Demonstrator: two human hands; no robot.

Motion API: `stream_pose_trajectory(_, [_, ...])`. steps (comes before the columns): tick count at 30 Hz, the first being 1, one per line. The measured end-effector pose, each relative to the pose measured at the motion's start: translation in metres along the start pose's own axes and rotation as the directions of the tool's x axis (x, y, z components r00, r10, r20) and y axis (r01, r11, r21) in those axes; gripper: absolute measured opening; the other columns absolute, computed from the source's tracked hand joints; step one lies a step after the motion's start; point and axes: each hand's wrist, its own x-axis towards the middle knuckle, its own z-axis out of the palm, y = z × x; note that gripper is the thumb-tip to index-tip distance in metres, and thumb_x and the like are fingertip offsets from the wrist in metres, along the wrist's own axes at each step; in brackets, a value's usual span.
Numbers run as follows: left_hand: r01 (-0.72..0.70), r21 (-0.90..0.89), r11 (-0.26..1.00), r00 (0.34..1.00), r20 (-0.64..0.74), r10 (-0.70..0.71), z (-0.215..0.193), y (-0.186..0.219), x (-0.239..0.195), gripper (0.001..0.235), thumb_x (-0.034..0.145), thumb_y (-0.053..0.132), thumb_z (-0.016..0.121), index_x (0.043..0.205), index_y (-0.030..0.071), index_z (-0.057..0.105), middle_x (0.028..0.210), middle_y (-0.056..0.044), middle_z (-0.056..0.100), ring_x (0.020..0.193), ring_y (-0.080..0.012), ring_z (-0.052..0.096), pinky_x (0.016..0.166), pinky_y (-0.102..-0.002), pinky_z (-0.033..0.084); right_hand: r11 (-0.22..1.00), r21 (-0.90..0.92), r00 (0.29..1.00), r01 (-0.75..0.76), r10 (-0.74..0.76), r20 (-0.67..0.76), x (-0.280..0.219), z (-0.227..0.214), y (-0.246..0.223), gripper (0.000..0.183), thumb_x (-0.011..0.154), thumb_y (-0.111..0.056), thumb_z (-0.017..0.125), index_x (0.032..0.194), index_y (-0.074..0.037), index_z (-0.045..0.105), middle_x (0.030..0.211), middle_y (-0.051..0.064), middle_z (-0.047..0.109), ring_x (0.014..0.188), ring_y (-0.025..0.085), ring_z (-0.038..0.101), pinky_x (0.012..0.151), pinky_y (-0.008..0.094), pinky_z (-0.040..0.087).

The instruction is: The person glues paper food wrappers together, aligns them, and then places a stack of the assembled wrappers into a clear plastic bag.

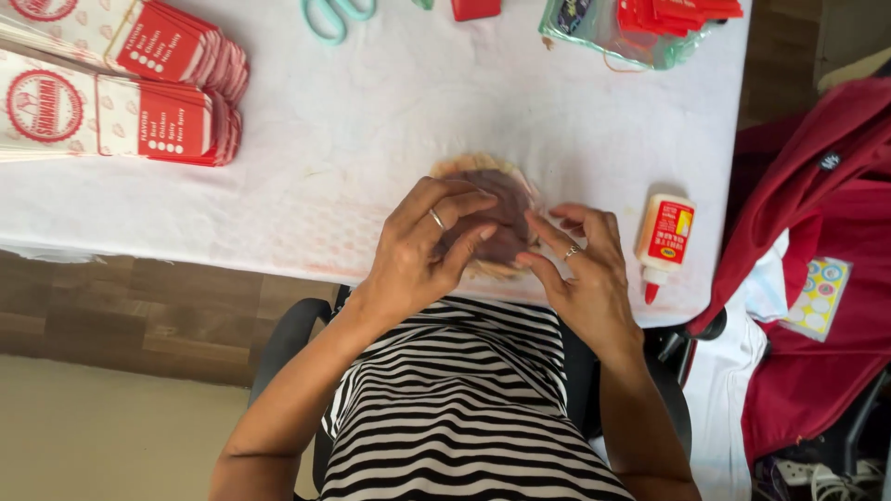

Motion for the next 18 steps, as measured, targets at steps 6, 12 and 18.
stream_pose_trajectory(6, [0.001, 0.216, 0.976, 0.983, 0.179, -0.04, -0.007, -0.059, -0.015, 0.032, 0.081, 0.02, 0.087, 0.111, 0.012, 0.078, 0.111, -0.007, 0.066, 0.098, -0.0293, 0.059, 0.087, -0.038, 0.046, 0.997, -0.037, 0.997, 0.064, -0.063, 0.032, 0.005, 0.062, 0.031, 0.039, 0.095, -0.028, 0.075, 0.132, -0.016, 0.073, 0.108, 0.014, 0.057, 0.095, 0.035, 0.059, 0.088, 0.044, 0.051])
stream_pose_trajectory(12, [-0.085, 0.242, 0.967, 0.905, 0.424, -0.027, -0.011, -0.102, -0.029, 0.024, 0.084, 0.033, 0.08, 0.101, 0.015, 0.081, 0.12, -0.006, 0.067, 0.107, -0.029, 0.057, 0.09, -0.039, 0.036, 0.996, -0.086, 0.982, 0.024, -0.008, 0.187, -0.014, 0.08, 0.049, 0.034, 0.095, -0.03, 0.072, 0.126, -0.019, 0.076, 0.092, 0.009, 0.058, 0.085, 0.033, 0.061, 0.087, 0.044, 0.051])
stream_pose_trajectory(18, [-0.058, 0.19, 0.98, 0.895, 0.445, -0.034, -0.021, -0.108, -0.033, 0.019, 0.089, 0.033, 0.079, 0.103, 0.02, 0.081, 0.129, -0.003, 0.07, 0.116, -0.0273, 0.062, 0.091, -0.039, 0.037, 0.998, 0.034, 0.993, -0.056, 0.052, 0.106, -0.008, 0.068, 0.044, 0.019, 0.09, -0.015, 0.079, 0.109, -0.015, 0.083, 0.088, 0.006, 0.068, 0.079, 0.028, 0.068, 0.078, 0.037, 0.057])
